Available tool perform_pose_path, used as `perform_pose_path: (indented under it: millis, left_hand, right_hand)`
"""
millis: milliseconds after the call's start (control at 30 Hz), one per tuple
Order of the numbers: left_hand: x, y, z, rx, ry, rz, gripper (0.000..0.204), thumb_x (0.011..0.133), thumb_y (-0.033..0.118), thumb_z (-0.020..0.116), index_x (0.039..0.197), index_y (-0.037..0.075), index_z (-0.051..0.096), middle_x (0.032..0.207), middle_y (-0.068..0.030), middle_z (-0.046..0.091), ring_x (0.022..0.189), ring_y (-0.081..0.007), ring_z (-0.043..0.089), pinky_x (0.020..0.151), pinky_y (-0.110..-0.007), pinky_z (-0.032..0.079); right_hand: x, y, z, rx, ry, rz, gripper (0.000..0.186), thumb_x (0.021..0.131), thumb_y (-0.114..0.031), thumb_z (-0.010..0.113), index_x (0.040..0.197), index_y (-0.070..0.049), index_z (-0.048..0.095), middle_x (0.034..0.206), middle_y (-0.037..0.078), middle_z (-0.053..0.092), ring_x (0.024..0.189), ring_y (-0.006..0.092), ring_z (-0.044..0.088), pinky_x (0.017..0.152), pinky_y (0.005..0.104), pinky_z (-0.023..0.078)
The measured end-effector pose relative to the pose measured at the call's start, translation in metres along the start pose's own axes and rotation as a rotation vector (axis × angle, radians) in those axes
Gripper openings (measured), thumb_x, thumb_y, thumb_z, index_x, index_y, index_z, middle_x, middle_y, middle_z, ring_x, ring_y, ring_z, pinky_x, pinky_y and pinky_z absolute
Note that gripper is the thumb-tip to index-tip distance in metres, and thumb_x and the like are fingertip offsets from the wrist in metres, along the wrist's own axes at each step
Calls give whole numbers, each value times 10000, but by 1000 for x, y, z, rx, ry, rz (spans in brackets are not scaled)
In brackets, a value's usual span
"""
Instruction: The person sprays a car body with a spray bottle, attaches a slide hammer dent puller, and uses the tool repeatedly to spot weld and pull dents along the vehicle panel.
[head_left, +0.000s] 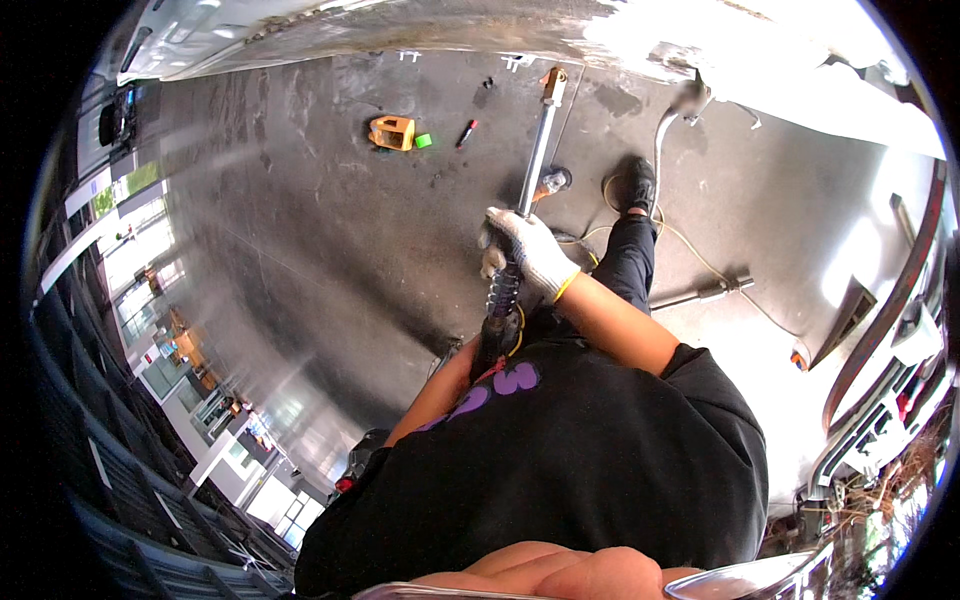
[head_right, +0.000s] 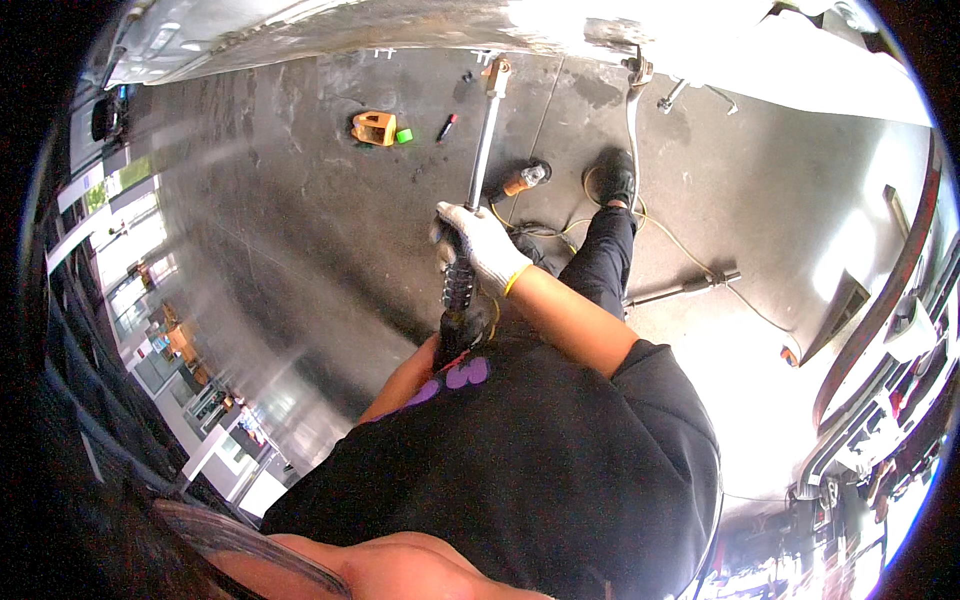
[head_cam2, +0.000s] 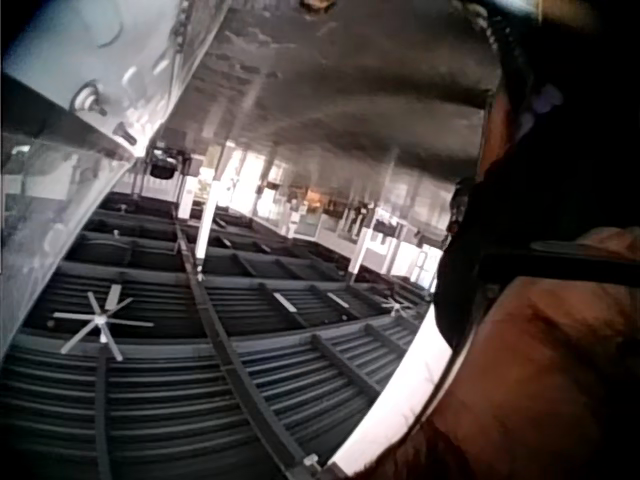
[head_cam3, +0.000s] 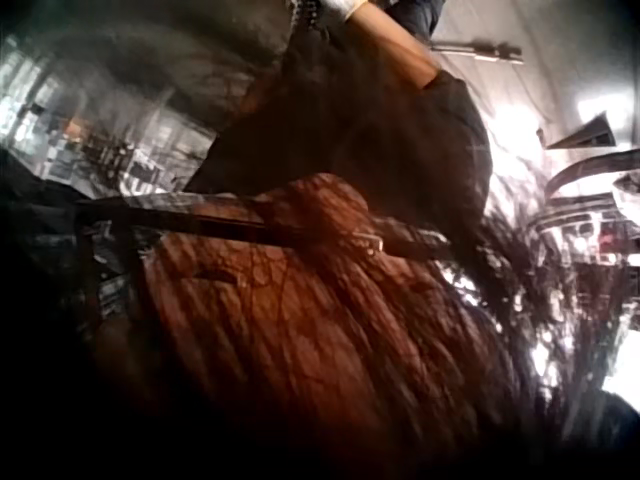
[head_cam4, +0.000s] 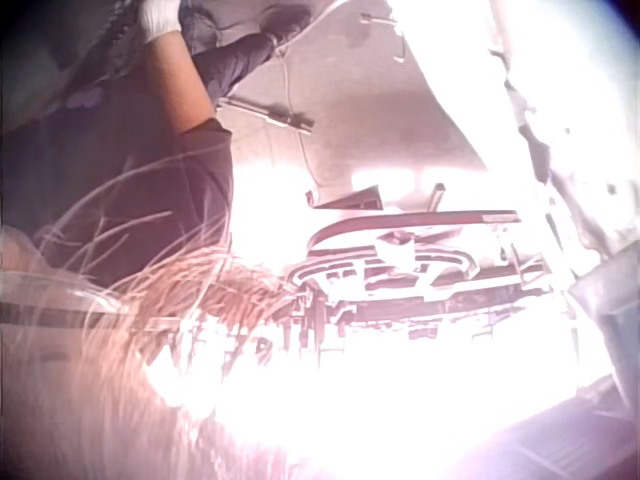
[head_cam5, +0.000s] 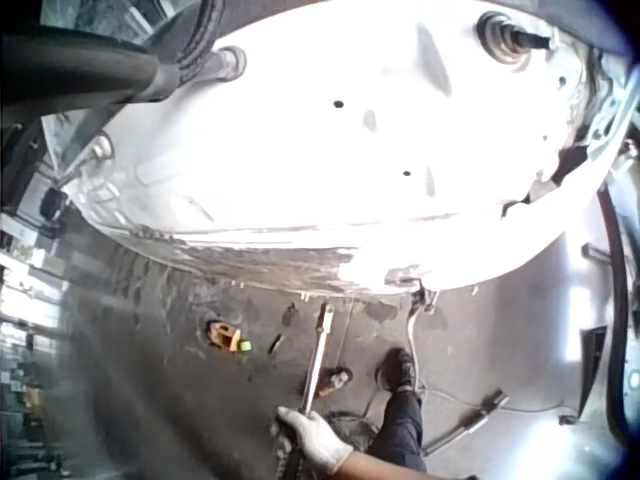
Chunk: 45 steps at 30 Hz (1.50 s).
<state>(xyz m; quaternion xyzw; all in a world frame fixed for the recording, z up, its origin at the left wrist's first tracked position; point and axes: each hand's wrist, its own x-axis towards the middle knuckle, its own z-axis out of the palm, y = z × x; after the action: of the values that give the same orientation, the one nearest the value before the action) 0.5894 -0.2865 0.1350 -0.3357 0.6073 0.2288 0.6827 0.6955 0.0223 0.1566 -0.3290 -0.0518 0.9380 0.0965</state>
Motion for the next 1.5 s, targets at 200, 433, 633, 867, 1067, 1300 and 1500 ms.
perform_pose_path:
  millis: [200,433,633,867,1067,1300,1500]
  left_hand:
    - [6,7,1,-2,14,-3,499,1119,515,501,1079,55,689,796,-110,706,619,-218,688,611,-353,627]
    - [3,18,-6,-58,-133,-58,489,1124,503,499,1079,55,689,805,-111,714,654,-223,707,669,-372,648]
    - [-8,26,5,50,40,-32,500,1128,506,487,1073,50,684,814,-112,717,662,-225,709,669,-376,650]
    - [-7,30,-29,81,-86,-83,501,1115,518,468,1062,71,689,804,-102,710,680,-237,721,578,-365,603]
    - [-20,-2,-17,235,76,99,466,1106,513,504,1106,85,687,791,-87,699,664,-241,710,583,-360,601]
    - [-35,-10,6,136,76,118,468,1102,510,518,1121,77,694,798,-83,704,656,-239,706,583,-360,601]
    - [-24,1,29,82,65,111,471,1099,507,530,1134,70,700,804,-81,707,650,-237,703,583,-360,601]
  right_hand:
    - [4,-6,0,55,-3,-42,374,1085,-328,628,854,-34,655,580,77,567,466,230,550,509,402,508]
    - [10,-13,-1,59,-22,-47,395,1086,-339,632,850,-23,656,574,93,573,474,243,569,518,411,520]
    - [14,-23,1,-43,31,-20,413,1087,-369,635,868,-18,647,558,105,558,484,286,577,532,436,526]
    - [39,-114,-4,165,-62,-182,352,1074,-386,655,909,-75,655,635,37,599,544,179,631,602,368,590]
    - [0,87,-33,-257,-201,188,323,1084,-356,663,1022,-44,712,731,41,672,632,154,630,653,349,525]
    - [-8,23,-1,-47,-38,131,393,1110,-350,589,919,-14,660,583,88,544,525,280,582,624,456,539]
    - [-2,-11,-2,-20,-59,36,456,1110,-377,578,822,-33,658,550,81,549,467,241,559,500,405,492]
